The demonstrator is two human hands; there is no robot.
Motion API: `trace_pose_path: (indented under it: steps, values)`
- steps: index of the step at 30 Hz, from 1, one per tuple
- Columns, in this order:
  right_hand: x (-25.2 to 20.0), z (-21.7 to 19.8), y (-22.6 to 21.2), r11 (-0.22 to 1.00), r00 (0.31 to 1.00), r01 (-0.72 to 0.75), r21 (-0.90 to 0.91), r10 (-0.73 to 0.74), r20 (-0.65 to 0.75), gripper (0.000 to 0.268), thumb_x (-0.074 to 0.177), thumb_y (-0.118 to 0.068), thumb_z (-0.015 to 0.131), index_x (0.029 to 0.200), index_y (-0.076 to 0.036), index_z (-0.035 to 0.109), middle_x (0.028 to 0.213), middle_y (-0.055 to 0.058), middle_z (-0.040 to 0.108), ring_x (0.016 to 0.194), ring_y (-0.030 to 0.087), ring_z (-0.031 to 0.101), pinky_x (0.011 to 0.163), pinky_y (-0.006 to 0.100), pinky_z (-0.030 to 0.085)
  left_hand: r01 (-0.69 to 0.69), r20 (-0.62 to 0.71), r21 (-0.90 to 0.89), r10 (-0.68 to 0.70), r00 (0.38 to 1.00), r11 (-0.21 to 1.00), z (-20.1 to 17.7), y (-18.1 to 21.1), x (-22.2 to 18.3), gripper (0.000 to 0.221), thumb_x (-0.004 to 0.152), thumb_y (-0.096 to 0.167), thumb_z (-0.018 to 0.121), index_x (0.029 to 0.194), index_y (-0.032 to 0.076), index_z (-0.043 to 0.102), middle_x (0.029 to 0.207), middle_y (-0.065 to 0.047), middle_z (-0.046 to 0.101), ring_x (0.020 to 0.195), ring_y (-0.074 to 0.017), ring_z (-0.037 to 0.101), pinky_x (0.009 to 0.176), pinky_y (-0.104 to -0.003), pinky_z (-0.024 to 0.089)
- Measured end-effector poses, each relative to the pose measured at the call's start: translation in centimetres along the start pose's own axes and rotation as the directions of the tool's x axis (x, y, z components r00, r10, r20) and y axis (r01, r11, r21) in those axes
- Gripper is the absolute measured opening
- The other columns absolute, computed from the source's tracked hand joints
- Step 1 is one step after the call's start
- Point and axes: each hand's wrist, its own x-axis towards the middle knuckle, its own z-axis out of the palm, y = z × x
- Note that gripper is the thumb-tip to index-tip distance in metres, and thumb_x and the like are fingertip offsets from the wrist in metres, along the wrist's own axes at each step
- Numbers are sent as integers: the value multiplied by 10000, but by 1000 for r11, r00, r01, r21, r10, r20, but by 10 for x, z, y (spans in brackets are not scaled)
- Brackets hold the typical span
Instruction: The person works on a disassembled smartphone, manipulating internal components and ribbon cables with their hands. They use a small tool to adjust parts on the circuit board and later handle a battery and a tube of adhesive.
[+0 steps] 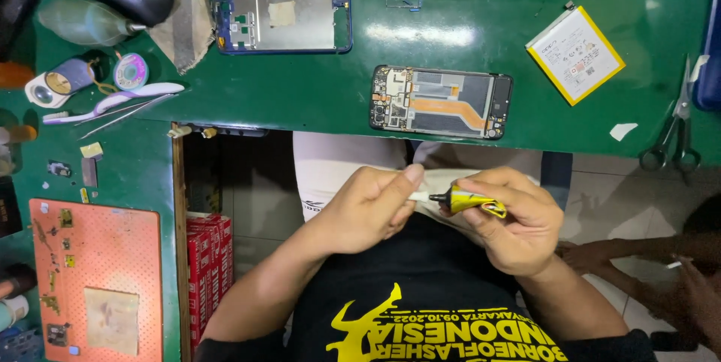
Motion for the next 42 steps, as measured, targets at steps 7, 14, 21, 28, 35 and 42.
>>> trace_pose_path:
  steps: [7,14,21,28,35,42]
  values:
    - [-5,-7,5,982,991,3,189,22,-129,243,710,27,558,915,155,538,774,231,534,558,214,593,499,338,558,19,-119,61,-12,993,998,-29,1,-10,446,918,198,357,528,57,521,396,-65,517,383,-116,499,405,-208,452]
    - [-8,-8,10,968,987,-46,248,82,-136,247,725,29,529,929,168,516,788,237,532,586,263,626,514,358,583,-226,-175,84,237,956,971,-32,6,-11,114,835,108,535,835,18,606,712,-77,583,673,-117,510,661,-265,475]
    - [-16,-10,10,970,976,-94,224,134,-172,254,739,-26,551,933,133,511,857,221,523,598,294,612,538,345,585,-294,-243,359,394,887,886,-36,16,-11,139,863,95,473,899,10,577,834,-95,603,767,-181,572,713,-288,457]
    - [-17,-15,10,973,946,-174,154,208,-250,301,779,-139,584,996,57,515,835,150,527,622,245,577,543,291,533,191,-284,957,598,750,216,-75,6,-19,151,840,217,619,986,195,648,847,45,540,667,-158,432,589,-311,243]
    - [-24,-21,15,966,929,-182,182,229,-289,295,764,-153,603,979,33,522,864,167,554,608,246,567,543,298,503,470,-436,870,677,593,149,-110,4,-24,178,816,193,627,993,180,639,819,39,542,716,-182,465,613,-334,270]
    - [-28,-22,17,967,936,-193,163,232,-263,258,803,-129,566,991,41,515,881,184,532,616,276,548,556,317,490,273,-288,951,726,624,142,-103,5,16,127,814,226,604,935,202,635,852,73,619,729,-162,480,632,-317,256]
